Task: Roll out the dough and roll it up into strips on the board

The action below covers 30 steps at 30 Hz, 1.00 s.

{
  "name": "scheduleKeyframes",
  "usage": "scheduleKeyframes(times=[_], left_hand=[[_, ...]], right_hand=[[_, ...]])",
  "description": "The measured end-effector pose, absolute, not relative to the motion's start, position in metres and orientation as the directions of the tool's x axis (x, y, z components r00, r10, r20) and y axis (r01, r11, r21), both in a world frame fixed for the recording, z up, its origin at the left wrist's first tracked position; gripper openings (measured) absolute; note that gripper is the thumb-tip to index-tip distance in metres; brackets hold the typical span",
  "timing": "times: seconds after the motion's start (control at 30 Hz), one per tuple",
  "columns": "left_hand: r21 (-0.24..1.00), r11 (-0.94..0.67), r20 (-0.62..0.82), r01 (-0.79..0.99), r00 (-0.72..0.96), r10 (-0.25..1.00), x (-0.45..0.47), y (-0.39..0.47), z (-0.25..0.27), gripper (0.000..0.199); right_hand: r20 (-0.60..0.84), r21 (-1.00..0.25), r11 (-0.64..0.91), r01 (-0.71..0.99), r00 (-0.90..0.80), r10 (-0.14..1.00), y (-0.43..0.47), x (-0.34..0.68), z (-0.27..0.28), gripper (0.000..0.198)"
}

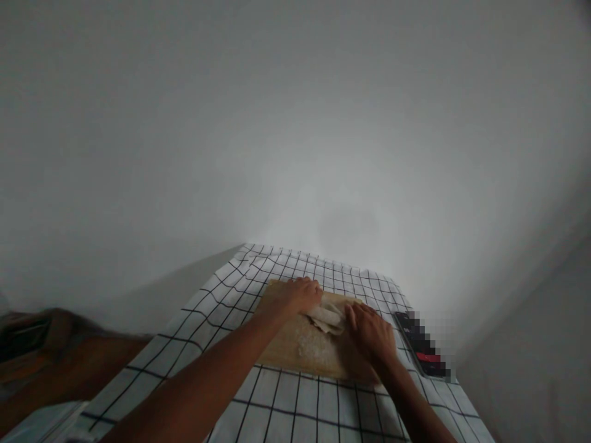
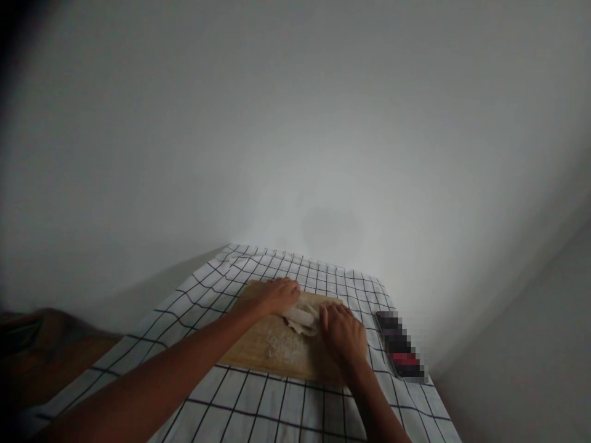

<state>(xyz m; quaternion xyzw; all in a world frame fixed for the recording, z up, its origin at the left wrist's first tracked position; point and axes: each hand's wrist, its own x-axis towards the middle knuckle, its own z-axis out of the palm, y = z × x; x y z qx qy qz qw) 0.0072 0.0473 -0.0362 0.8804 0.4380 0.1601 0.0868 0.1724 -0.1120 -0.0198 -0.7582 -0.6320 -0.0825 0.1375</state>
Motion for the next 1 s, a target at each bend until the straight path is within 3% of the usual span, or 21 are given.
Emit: scheduleKeyframes(times=[0.2,0.3,0.7,0.87,1.0], left_hand=[[0.320,-0.424,0.173,0.848,0.387,0.906,0.018,0.054,-0.031,0.048],[0.329,-0.387,0.161,0.861,0.353,0.922,0.021,0.056,-0.026,0.046],[0.338,-0.390,0.190,0.857,0.344,0.920,0.022,0.063,-0.028,0.039],[0.345,-0.424,0.194,0.838,0.378,0.905,0.018,0.061,-0.031,0.038],[0.347,-0.474,0.181,0.809,0.438,0.880,0.013,0.055,-0.028,0.040]], right_hand=[[0.039,-0.114,-0.203,0.973,0.208,0.977,-0.068,0.196,0.005,0.059],[-0.007,-0.134,-0.202,0.970,0.203,0.979,-0.045,0.209,0.002,0.056],[0.021,-0.090,-0.181,0.979,0.184,0.983,-0.024,0.221,-0.003,0.056],[0.153,-0.015,-0.180,0.984,0.180,0.972,-0.059,0.201,-0.006,0.054],[0.248,-0.024,-0.201,0.979,0.201,0.948,-0.092,0.182,-0.019,0.050]])
